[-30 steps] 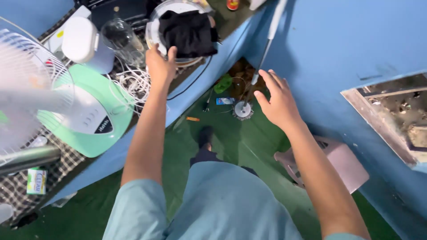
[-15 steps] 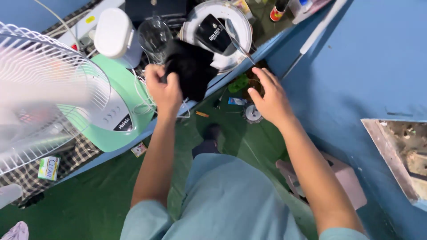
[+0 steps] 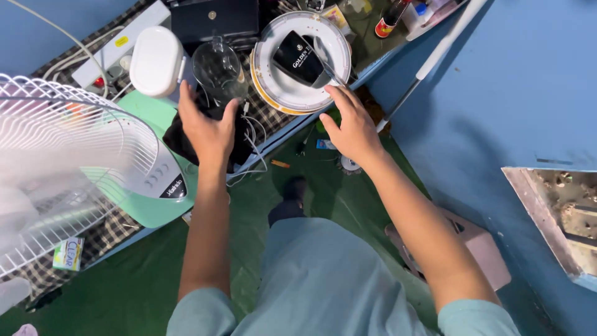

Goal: Wiping plates, mugs, and glasses with a cleaning cloth and arranging them on a table.

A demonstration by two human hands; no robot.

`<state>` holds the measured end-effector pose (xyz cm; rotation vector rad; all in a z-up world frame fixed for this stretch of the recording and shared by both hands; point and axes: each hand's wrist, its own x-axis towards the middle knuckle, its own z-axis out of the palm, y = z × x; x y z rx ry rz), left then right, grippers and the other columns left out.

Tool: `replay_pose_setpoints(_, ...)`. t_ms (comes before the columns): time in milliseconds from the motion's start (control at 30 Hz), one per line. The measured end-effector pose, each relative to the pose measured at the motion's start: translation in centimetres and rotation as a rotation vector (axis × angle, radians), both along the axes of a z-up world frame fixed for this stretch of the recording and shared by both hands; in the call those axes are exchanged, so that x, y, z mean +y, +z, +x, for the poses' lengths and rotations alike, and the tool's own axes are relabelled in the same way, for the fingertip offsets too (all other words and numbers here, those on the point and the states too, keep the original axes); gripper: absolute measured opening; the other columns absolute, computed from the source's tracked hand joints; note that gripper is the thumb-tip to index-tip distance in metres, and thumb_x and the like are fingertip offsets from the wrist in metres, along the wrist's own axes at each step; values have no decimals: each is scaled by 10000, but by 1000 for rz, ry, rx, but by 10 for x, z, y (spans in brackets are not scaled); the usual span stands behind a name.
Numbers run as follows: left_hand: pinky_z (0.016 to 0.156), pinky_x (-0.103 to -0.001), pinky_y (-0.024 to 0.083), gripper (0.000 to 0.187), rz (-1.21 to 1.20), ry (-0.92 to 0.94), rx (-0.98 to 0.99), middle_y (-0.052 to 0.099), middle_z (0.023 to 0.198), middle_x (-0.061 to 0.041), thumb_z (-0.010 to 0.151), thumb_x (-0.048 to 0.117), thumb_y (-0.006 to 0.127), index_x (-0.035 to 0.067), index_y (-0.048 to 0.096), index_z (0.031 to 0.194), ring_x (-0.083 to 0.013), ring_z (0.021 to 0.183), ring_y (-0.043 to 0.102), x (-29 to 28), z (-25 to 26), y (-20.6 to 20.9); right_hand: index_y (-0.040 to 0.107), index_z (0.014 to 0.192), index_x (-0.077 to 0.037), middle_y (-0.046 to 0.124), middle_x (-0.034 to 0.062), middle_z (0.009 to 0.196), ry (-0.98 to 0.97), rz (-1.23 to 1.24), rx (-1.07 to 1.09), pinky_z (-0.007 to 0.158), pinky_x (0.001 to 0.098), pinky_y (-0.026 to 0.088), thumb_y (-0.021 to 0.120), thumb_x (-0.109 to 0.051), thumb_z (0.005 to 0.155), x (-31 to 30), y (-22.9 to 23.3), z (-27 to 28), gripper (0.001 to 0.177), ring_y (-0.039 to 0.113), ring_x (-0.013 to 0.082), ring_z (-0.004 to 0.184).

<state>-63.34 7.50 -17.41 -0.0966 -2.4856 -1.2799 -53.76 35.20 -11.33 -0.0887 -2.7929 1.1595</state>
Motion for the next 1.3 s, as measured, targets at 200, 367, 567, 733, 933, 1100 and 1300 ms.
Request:
replay_pose_setpoints(200,1089,-371,512,1025,310,-42,-51,617,1390,-189,670,164,1016,-53,416,1473,-285,1247,652,26,-40,-22,530,1435,-41,563,195,1463,-38,-7,19,1121,423,441,714,-159,946,-3,-3,-7,535,535,373,1368)
replay_pose_setpoints(367,1099,-361,535,922,207,-39,-11,668,1337,-173,716,190,1037,-38,499,1429,-264,1235,681,17,-43,-32,532,1444,-37,587,187,1454,-54,-65,72,1130,416,453,713,-177,972,-1,4,-6,525,560,356,1368)
replay_pose_setpoints(567,1135,-381,532,910,210,-188,165,632,1389,-187,759,162,1014,-48,485,1470,-285,1279,659,14,-11,27,531,1464,-46,624,145,1450,-57,-222,109,1151,394,465,694,-236,1030,-6,24,5,501,593,290,1380)
replay_pose_setpoints(733,1096,-355,554,943,335,-428,261,631,1381,-153,771,249,999,-24,455,1491,-248,1275,675,31,19,91,486,1515,-48,578,121,1515,-63,-401,205,1191,399,463,674,-288,1052,-8,57,30,554,559,254,1429)
replay_pose_setpoints(933,955,-310,467,1000,726,-996,108,641,1272,-140,756,376,931,26,424,1544,-208,1139,609,81,63,120,278,1632,-39,406,133,1646,-112,-679,312,1234,418,379,706,-216,1039,10,74,113,753,392,241,1546)
replay_pose_setpoints(1100,1019,-344,467,1050,855,-1389,-63,589,1314,-152,791,458,903,43,326,1563,-226,1207,607,124,131,131,393,1541,-37,535,97,1466,-229,-913,242,1046,327,543,749,-66,952,16,81,225,689,610,179,1252)
replay_pose_setpoints(1300,1102,-393,459,993,796,-1812,-280,583,1409,-232,822,440,886,20,331,1530,-267,1225,606,159,250,138,553,1120,-27,737,11,1149,-564,-575,201,740,252,572,875,-10,824,-12,106,378,438,670,57,918)
